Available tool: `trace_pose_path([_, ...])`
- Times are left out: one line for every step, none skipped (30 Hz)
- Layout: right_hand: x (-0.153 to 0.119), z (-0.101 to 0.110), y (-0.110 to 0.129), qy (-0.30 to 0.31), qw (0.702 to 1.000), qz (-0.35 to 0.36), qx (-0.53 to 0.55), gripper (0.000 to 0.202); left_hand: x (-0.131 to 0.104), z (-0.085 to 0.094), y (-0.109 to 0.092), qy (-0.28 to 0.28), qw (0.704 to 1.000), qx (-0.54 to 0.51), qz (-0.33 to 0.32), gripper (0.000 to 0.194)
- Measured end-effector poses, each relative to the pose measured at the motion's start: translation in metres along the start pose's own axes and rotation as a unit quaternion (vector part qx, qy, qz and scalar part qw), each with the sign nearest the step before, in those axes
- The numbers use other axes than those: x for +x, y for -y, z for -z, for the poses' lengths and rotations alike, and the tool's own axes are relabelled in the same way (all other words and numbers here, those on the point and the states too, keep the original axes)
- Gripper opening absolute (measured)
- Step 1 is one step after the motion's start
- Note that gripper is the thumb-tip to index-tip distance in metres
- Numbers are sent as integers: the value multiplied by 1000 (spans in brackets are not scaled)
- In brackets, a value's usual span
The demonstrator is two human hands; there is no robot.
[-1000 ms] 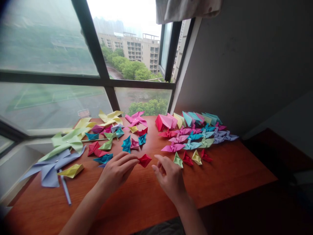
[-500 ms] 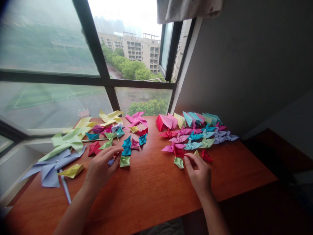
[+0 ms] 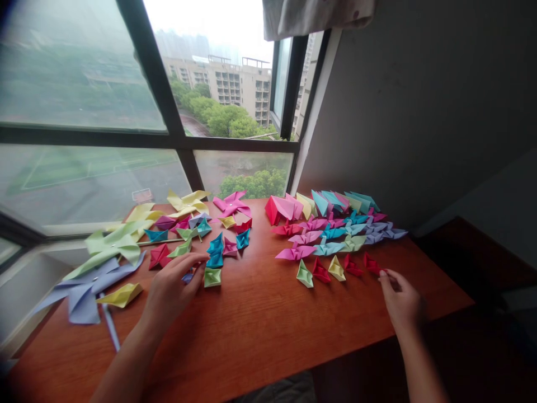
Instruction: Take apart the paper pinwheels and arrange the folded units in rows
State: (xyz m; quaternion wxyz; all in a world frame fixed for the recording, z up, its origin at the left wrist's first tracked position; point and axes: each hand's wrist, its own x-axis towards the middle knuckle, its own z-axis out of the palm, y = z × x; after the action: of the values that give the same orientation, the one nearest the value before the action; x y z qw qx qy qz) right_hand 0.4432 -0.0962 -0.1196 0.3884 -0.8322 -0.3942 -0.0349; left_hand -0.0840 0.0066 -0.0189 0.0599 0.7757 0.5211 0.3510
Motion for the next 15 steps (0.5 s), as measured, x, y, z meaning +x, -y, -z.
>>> trace_pose_path([0,-1,0,16,1000,-6,6,50,0,0,0,1,1000,-1,0,17])
trace_pose_path([0,-2,1,32,999,-9,11,49,0,0,0,2,1000,-1,0,17])
trace_pose_path([1,-2,2,45,999,-9,12,49,0,0,0,4,1000,0,0,17])
trace_pose_path([2,-3,3,52,999,-3,8,48,0,0,0,6,1000,1,0,17])
trace_pose_path([3,-3,4,52,999,4,2,48,-1,0,0,9,1000,3,1,17])
trace_pose_path([3,-3,4,51,999,12,-4,48,-1,0,1,11,1000,4,0,17])
trace_pose_path([3,-3,5,49,999,20,-9,48,-1,-1,1,12,1000,5,0,17])
trace_pose_path([3,-3,7,45,998,28,-16,48,-2,-1,2,13,1000,6,-1,17])
trace_pose_path([3,-3,8,42,998,35,-23,48,-2,-1,2,14,1000,7,-1,17])
trace_pose_path([3,-2,10,39,998,42,-32,47,-2,-2,2,14,1000,7,0,17])
trace_pose_path([2,-2,12,37,997,48,-42,47,-2,-2,2,14,1000,8,1,18])
trace_pose_path([2,-2,15,34,997,54,-52,47,-2,-2,2,15,1000,9,2,18])
trace_pose_path([1,-2,17,31,996,60,-60,46,-2,-2,2,15,1000,9,3,18])
trace_pose_path([1,-2,19,29,995,67,-65,47,-2,-1,2,15,1000,9,2,18])
trace_pose_path([1,-1,20,28,995,72,-66,47,-1,-1,1,15,1000,9,2,18])
